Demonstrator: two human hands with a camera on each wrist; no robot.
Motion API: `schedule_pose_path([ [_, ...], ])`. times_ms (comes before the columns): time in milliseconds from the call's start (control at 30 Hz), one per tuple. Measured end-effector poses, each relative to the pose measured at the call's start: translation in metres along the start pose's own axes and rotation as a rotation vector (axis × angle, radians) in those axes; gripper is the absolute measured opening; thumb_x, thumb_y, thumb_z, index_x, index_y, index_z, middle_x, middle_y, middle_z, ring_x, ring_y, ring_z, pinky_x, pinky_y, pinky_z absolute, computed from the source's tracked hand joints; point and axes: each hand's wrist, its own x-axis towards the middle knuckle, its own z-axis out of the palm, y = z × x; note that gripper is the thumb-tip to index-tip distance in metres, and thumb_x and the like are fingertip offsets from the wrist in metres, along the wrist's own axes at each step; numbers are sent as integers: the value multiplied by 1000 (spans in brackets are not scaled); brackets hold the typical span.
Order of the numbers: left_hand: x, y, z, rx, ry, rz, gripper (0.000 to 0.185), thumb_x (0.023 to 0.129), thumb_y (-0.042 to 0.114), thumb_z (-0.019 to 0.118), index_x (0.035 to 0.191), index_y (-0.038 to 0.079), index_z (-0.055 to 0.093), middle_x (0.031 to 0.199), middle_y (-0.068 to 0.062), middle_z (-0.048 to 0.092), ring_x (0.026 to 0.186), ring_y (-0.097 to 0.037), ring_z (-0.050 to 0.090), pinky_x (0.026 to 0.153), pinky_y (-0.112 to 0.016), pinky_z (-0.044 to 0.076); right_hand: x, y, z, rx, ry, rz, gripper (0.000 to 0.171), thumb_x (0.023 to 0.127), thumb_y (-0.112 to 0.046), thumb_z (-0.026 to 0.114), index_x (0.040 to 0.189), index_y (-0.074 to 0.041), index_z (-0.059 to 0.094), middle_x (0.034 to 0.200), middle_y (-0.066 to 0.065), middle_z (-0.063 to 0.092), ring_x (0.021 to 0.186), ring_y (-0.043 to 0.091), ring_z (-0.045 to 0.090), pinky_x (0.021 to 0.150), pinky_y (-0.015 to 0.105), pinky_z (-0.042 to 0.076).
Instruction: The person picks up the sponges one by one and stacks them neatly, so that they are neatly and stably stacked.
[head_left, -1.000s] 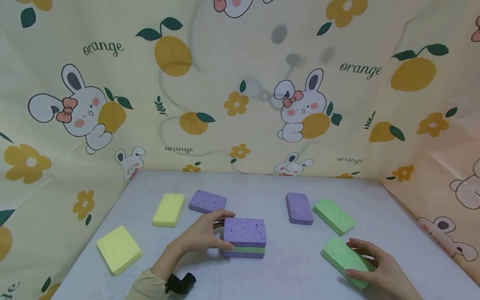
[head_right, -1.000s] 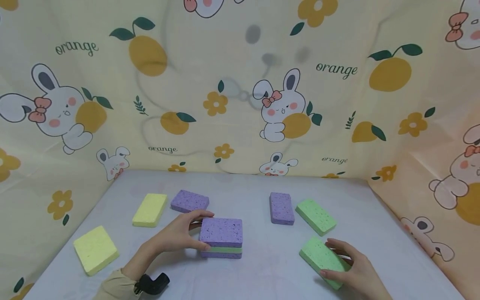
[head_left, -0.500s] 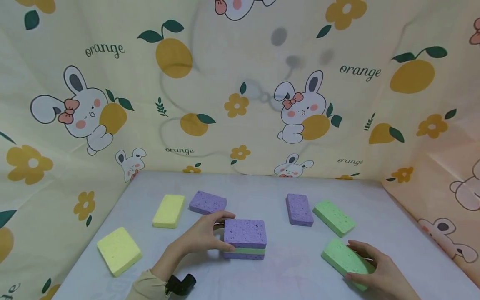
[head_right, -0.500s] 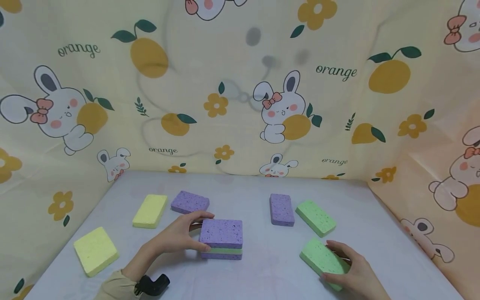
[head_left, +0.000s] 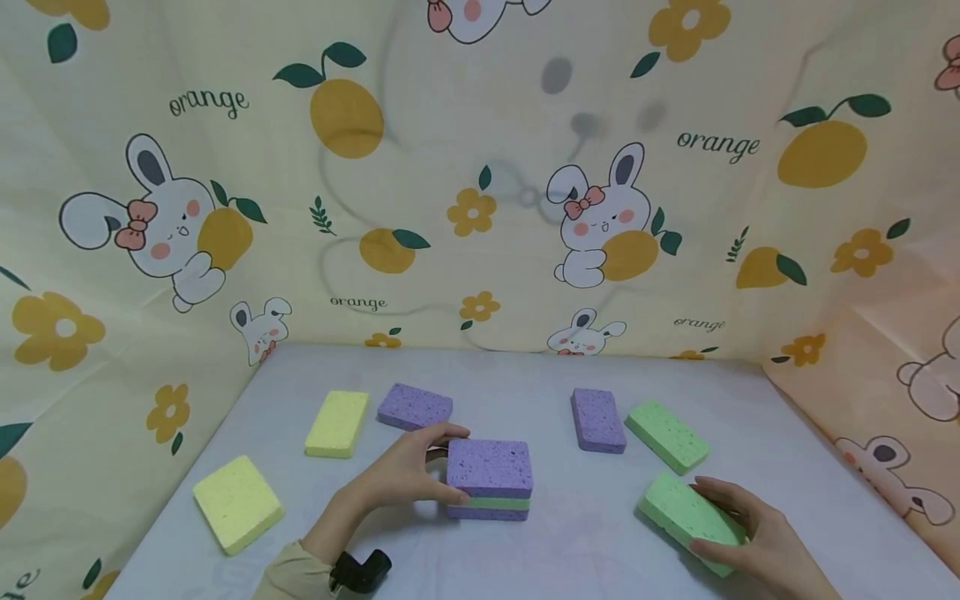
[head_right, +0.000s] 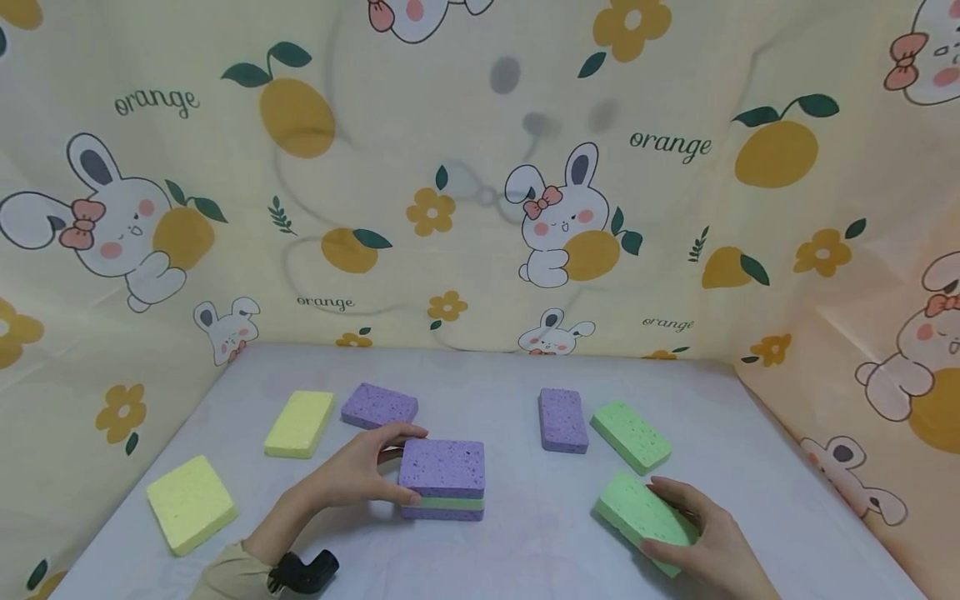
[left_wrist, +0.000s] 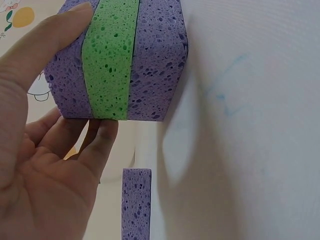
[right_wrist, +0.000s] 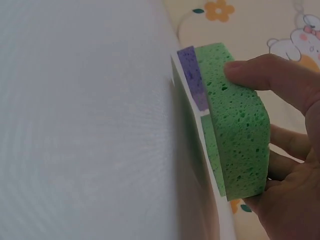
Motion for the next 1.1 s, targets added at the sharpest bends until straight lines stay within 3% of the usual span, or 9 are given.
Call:
schedule_pose_path([
  [167, 0, 1, 0, -6, 1, -9, 78, 55, 46, 81, 123, 28, 46, 123, 10, 48, 114, -5, 42, 96, -26, 35, -3, -4, -2, -33, 35, -28, 79, 67, -48, 72, 130, -13, 40, 127, 4, 47, 109, 7, 42, 83, 16, 40],
  [367, 1, 0, -1, -11, 2, -5, 78, 55, 46, 81, 123, 29, 46, 123, 11, 48, 113, -5, 42, 96, -25, 35, -4, -7, -3, 5, 71, -98, 74, 68, -43, 74, 129, -13, 43, 126, 2, 48, 106, -5, 40, 81, 8, 36],
  [767, 1, -3, -1, -15, 7, 4, 78, 55, 46, 81, 123, 29, 46, 124, 9, 48, 114, -6, 43, 96, -25, 35, -2, -21, -3, 31, 96, -137, 73, 70, -42, 72, 131, -17, 42, 126, -2, 48, 109, -5, 38, 82, 6, 34],
  [1100, 0, -2, 1, -27, 8, 3, 79, 55, 45, 81, 123, 26, 47, 122, 11, 49, 112, -6, 44, 95, -25, 36, 0, -32, 1, 193, 61, -254, 61, 75, -25, 73, 129, -16, 45, 126, 1, 48, 112, 7, 44, 85, 11, 38],
])
